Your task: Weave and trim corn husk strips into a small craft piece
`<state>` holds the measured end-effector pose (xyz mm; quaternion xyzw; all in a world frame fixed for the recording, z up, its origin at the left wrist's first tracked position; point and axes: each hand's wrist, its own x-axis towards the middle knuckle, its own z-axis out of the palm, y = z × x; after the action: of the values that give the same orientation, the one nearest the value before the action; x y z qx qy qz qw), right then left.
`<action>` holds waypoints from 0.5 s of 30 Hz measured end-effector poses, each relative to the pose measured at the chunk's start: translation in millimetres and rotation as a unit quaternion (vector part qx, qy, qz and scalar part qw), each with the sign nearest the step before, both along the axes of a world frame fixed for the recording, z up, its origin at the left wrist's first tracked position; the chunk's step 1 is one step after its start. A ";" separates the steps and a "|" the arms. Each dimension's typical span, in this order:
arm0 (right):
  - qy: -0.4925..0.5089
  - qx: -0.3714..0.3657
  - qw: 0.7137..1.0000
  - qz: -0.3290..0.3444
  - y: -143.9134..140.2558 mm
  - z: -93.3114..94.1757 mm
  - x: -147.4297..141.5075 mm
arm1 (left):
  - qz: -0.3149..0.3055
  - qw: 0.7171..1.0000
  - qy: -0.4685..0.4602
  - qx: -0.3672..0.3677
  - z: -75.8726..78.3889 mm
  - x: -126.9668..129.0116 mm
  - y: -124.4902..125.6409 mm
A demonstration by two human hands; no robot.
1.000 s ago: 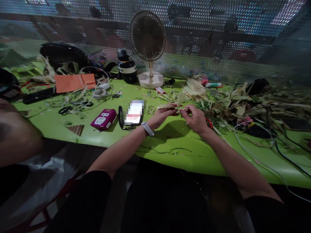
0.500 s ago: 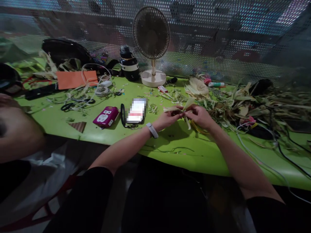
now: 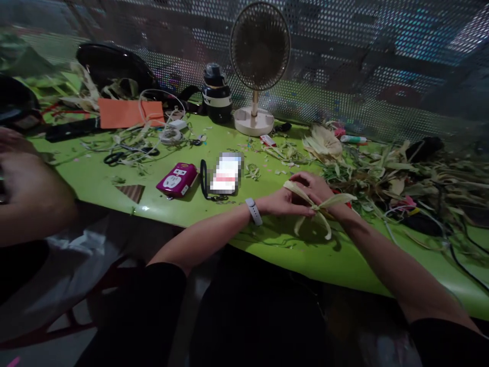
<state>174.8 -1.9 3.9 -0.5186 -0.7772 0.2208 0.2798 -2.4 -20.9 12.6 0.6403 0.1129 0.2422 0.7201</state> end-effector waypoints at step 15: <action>-0.302 0.001 0.947 0.110 41.8 5.0 -90.4 | -0.257 0.962 0.036 -0.079 5.9 -11.2 5.7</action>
<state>84.3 39.9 8.9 -0.4724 -0.8775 0.0821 0.0062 -13.6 -15.2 18.5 0.5967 -0.0110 0.0161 0.8022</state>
